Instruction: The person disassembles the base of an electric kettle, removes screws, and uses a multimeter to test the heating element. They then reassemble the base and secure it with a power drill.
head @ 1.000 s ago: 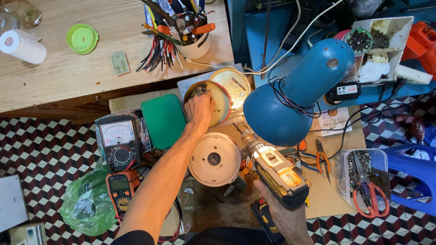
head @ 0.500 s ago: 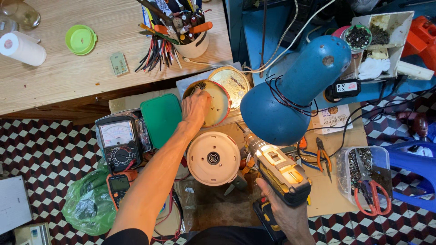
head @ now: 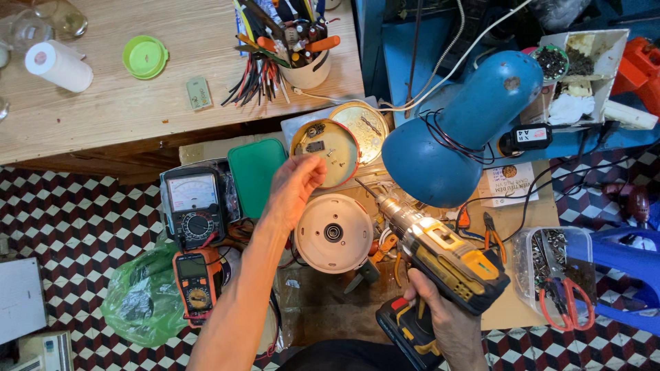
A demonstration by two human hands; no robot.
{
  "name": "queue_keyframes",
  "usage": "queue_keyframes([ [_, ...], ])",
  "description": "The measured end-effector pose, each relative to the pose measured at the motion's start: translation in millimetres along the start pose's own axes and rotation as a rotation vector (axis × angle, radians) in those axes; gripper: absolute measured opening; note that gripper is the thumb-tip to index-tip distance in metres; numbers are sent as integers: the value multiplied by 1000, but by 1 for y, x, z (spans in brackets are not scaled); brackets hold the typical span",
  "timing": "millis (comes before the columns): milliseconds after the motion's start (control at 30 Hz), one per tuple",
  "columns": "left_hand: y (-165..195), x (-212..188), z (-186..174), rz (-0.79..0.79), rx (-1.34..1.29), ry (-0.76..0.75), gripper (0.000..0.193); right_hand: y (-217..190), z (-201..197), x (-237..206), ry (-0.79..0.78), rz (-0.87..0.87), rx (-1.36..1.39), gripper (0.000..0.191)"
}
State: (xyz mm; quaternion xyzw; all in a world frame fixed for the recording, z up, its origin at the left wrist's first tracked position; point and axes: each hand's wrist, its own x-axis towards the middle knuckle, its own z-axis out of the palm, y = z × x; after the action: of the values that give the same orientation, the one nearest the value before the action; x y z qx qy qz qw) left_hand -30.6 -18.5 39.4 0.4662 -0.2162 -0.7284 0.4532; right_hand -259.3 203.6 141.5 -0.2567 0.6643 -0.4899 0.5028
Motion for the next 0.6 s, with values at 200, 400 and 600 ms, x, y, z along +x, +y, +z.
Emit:
queue_keyframes([
  [200,0,-42,-1,-124,-326,-89,22,-26,8,-13,41,101,360,35],
  [400,1,-58,3,-100,-469,-226,22,-32,10,-22,-93,20,405,39],
  [600,9,-70,7,-164,-339,-85,27,-32,12,-23,-166,9,419,41],
])
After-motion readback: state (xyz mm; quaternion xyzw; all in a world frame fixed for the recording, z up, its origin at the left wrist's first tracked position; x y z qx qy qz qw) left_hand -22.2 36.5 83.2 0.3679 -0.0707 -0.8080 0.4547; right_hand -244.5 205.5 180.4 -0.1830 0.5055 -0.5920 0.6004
